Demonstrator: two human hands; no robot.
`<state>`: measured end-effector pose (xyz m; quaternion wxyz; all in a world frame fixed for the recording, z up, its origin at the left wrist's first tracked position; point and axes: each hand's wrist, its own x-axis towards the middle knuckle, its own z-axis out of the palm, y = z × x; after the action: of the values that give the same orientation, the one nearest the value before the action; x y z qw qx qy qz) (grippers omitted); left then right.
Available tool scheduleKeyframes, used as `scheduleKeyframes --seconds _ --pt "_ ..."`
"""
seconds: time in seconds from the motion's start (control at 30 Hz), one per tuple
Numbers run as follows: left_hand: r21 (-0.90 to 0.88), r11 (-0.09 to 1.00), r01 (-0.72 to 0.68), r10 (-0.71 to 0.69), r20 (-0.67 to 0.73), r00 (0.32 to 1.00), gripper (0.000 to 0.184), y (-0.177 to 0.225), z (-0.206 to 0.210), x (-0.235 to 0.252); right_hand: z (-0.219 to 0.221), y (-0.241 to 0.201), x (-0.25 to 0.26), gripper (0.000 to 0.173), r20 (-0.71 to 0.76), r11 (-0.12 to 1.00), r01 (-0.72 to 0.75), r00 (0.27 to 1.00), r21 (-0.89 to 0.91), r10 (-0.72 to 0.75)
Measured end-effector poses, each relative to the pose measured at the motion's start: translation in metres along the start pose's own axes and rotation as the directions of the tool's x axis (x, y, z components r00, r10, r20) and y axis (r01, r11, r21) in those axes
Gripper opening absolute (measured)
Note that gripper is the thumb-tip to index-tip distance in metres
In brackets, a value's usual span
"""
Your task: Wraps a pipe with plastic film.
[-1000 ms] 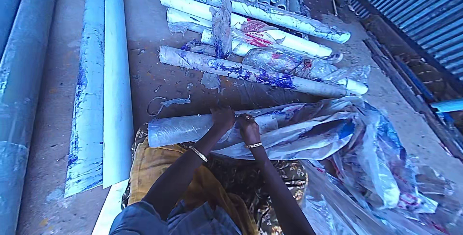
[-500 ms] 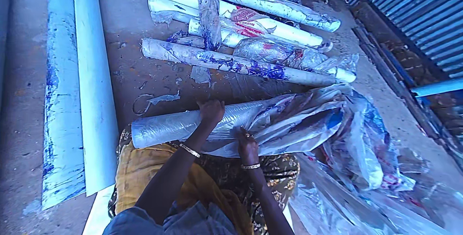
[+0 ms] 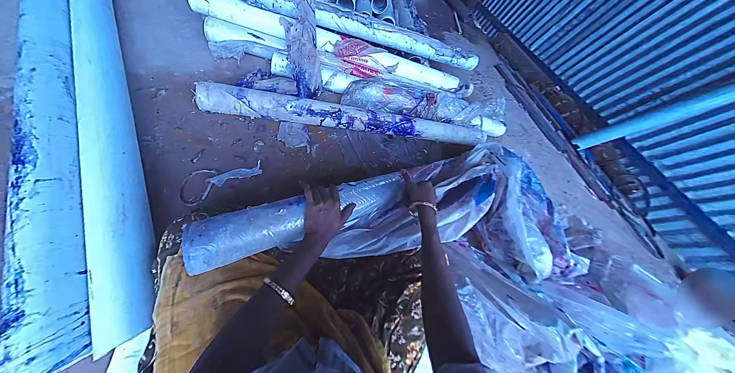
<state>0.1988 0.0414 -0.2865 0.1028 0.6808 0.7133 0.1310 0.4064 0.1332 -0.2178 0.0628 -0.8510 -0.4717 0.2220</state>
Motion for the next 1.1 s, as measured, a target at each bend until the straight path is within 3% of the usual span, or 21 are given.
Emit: scheduleKeyframes --seconds 0.1,0.2,0.33,0.43,0.6,0.73,0.93,1.1 --pt "-0.004 1.000 0.004 -0.004 -0.011 1.000 0.080 0.001 -0.001 0.000 0.017 0.001 0.013 0.067 0.055 0.999 -0.028 0.998 0.021 0.026" --pt "-0.044 0.999 0.022 -0.017 0.112 0.994 0.080 0.010 -0.010 0.010 0.029 0.009 0.020 0.044 0.034 0.986 0.041 0.998 0.163 -0.048" --pt "-0.069 0.997 -0.025 0.045 0.293 0.955 0.077 0.058 -0.015 0.043 0.039 0.019 0.028 0.030 0.002 0.930 0.088 0.995 0.357 -0.095" --pt "-0.131 0.991 0.032 0.028 0.429 0.903 0.072 0.100 -0.011 0.070 0.045 0.028 0.025 0.025 -0.023 0.841 0.104 0.994 0.530 -0.109" --pt "-0.096 0.992 0.086 -0.047 0.351 0.935 0.069 0.116 0.015 0.085 0.051 0.039 0.022 0.032 -0.066 0.646 0.126 0.991 0.753 -0.116" --pt "-0.094 0.981 0.169 -0.107 0.467 0.878 0.069 0.107 0.006 0.102 0.056 0.038 0.021 0.039 -0.107 0.543 0.148 0.989 0.826 -0.106" --pt "-0.083 0.963 0.255 -0.183 0.493 0.851 0.072 0.099 0.011 0.125 0.054 0.060 0.017 0.036 -0.179 0.632 0.222 0.975 0.743 -0.132" --pt "-0.083 0.964 0.252 -0.187 0.458 0.869 0.069 0.096 0.019 0.129 0.056 0.080 0.005 0.036 -0.225 0.793 0.256 0.962 0.553 -0.153"
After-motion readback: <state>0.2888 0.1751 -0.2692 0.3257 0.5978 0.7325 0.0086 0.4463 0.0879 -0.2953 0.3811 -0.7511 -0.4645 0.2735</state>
